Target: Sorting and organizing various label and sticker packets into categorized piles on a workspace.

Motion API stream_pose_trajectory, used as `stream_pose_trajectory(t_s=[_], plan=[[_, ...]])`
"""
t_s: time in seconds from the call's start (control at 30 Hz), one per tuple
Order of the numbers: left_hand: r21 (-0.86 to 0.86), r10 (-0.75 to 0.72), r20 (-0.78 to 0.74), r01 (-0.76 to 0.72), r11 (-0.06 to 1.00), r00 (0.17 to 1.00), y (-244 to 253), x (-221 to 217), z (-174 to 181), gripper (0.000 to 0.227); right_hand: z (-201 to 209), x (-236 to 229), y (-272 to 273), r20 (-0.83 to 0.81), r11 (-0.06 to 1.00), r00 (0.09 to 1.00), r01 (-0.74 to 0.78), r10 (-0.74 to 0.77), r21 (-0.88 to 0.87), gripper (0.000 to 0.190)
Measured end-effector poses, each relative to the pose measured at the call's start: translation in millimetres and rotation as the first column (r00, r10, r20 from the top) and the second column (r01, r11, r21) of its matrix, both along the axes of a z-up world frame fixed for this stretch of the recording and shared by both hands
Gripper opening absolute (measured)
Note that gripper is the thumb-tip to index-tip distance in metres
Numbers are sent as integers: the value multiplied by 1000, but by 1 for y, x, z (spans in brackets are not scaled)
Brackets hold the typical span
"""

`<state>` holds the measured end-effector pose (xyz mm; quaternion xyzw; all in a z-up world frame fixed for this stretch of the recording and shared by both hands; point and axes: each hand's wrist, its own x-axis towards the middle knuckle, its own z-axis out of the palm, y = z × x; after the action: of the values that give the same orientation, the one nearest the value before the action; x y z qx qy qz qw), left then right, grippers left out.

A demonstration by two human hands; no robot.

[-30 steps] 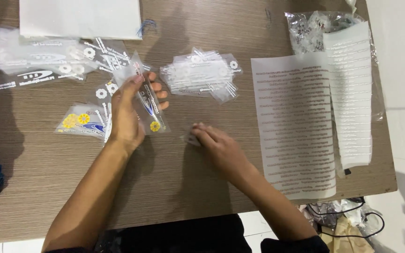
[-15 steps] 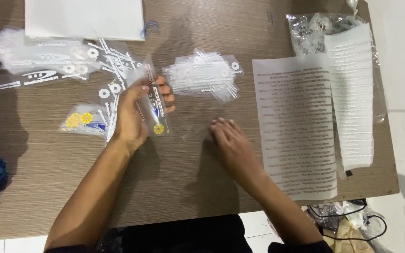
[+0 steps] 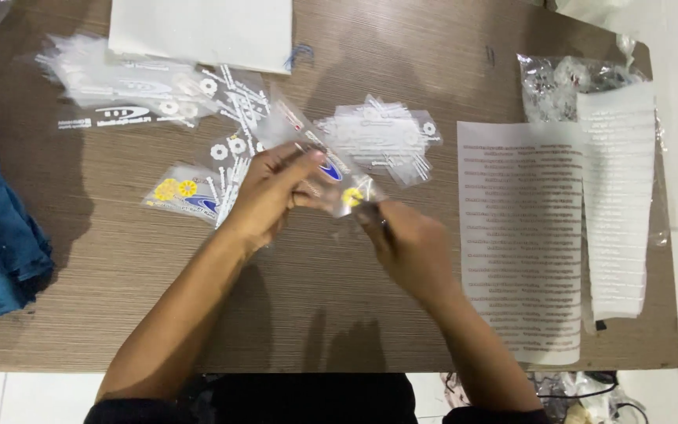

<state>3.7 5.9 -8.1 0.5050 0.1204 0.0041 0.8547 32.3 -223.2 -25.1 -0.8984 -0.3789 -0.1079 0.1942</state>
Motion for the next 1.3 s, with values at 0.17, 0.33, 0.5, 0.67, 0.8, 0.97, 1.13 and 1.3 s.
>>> stream_pose_trajectory(t_s=[0.17,0.33,0.5,0.67,0.8,0.97,1.13,1.3], plan=[[124,-41,120,26,992,992,-3,-8,0,24,69,25,-7,-468,893,829,80,-305,-442,37],[398,-403,201,302,867,893,0,-9,-9,26,66,37,-17,-488,967,846,256,-216,15,13],[424,-761,-42,701,573,647,-4,-16,-14,27,93,28,17,-669,928,695,6,265,374,21],[477,-693,15,604,638,720,4,-9,22,33,79,24,14,-628,938,751,33,204,344,24],[396,-482,160,392,831,861,-11,-7,14,30,85,17,22,-577,928,794,43,193,369,27],[375,-323,221,226,899,920,-14,-8,12,22,74,20,4,-700,915,693,154,169,373,52],[410,-234,263,111,905,936,-17,-11,21,17,88,13,-5,-697,957,714,153,66,248,51],[394,-256,248,144,908,934,-21,-14,19,15,83,13,-13,-719,958,694,181,34,220,45]])
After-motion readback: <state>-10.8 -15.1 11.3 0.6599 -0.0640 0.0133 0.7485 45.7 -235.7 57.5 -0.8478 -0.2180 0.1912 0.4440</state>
